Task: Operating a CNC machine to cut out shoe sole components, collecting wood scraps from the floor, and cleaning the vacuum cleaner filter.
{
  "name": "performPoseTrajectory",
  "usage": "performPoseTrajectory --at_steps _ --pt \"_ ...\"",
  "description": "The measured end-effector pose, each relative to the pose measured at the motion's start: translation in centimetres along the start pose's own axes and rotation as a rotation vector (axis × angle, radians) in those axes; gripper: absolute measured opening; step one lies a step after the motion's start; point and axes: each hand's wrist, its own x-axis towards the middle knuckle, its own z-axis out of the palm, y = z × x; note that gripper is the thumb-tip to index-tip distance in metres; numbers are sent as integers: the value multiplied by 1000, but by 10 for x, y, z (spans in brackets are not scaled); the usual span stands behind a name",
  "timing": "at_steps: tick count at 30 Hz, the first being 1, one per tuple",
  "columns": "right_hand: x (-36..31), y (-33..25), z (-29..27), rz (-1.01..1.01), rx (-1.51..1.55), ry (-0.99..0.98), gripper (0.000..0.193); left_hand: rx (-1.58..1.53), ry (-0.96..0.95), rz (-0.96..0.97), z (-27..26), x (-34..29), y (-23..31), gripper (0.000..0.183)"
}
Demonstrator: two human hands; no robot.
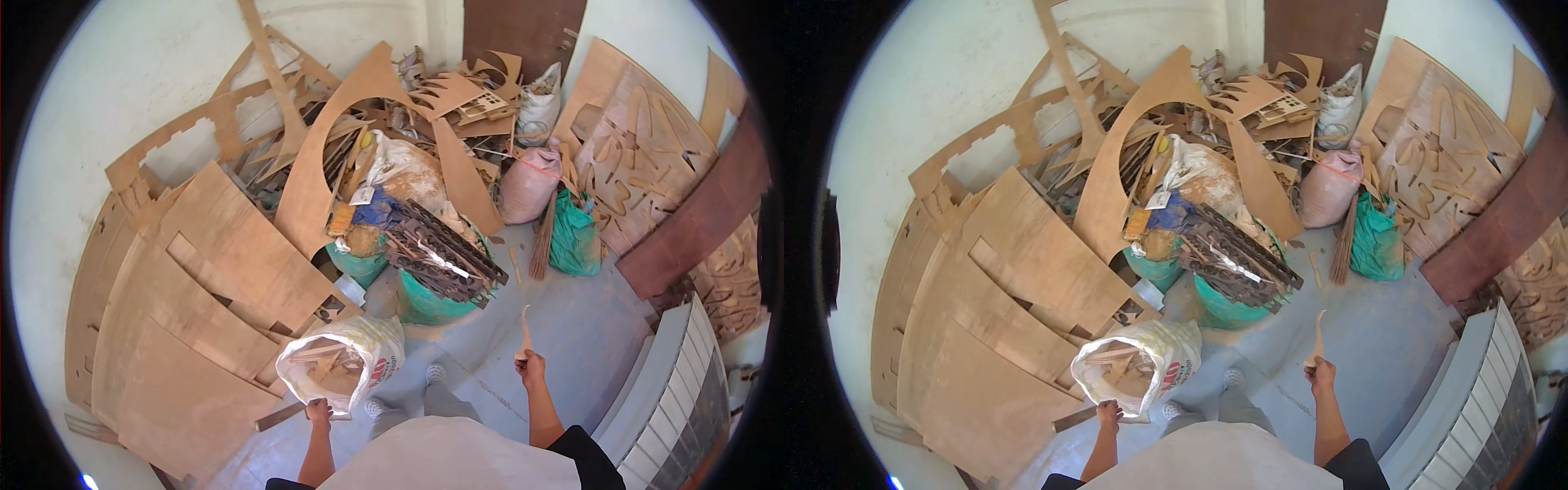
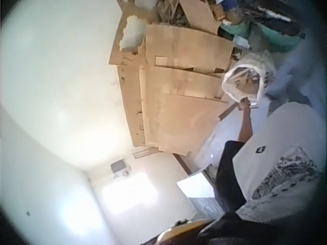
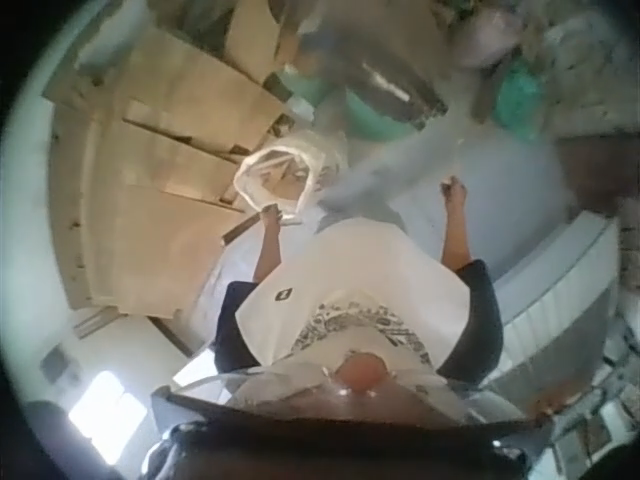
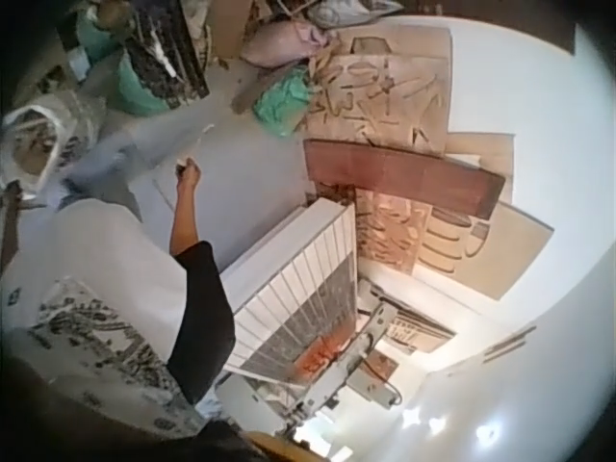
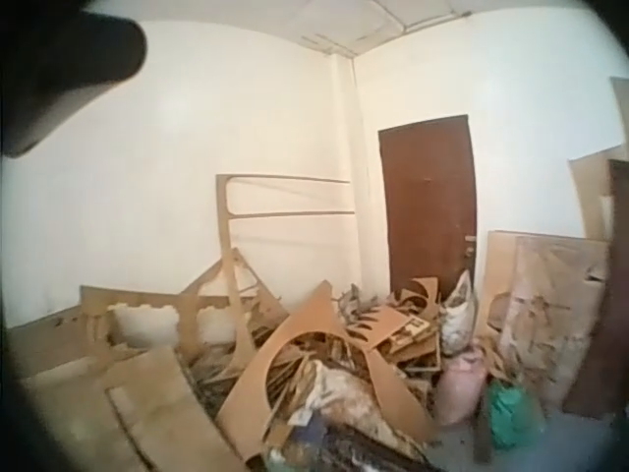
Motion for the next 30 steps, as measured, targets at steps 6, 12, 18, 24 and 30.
performPoseTrajectory --at_steps 6,12,18,24,30 --pt "1 -26 55 -393 -208 -186 19 4 44 -23 -14 -14 -37 23" --pt "16 -57 187 -549 -397 -510 19 -118 97 -225 -43 -45 -96 12" --pt "4 -144 393 -508 -417 -836 50 -149 217 -192 -43 -52 -92 27" --pt "-60 -40 482 -742 -938 -981 39 -231 162 -172 -62 -36 -81 29" --pt "-96 226 449 -733 -1339 -1202 33 -109 9 -131 -56 39 -55 43"
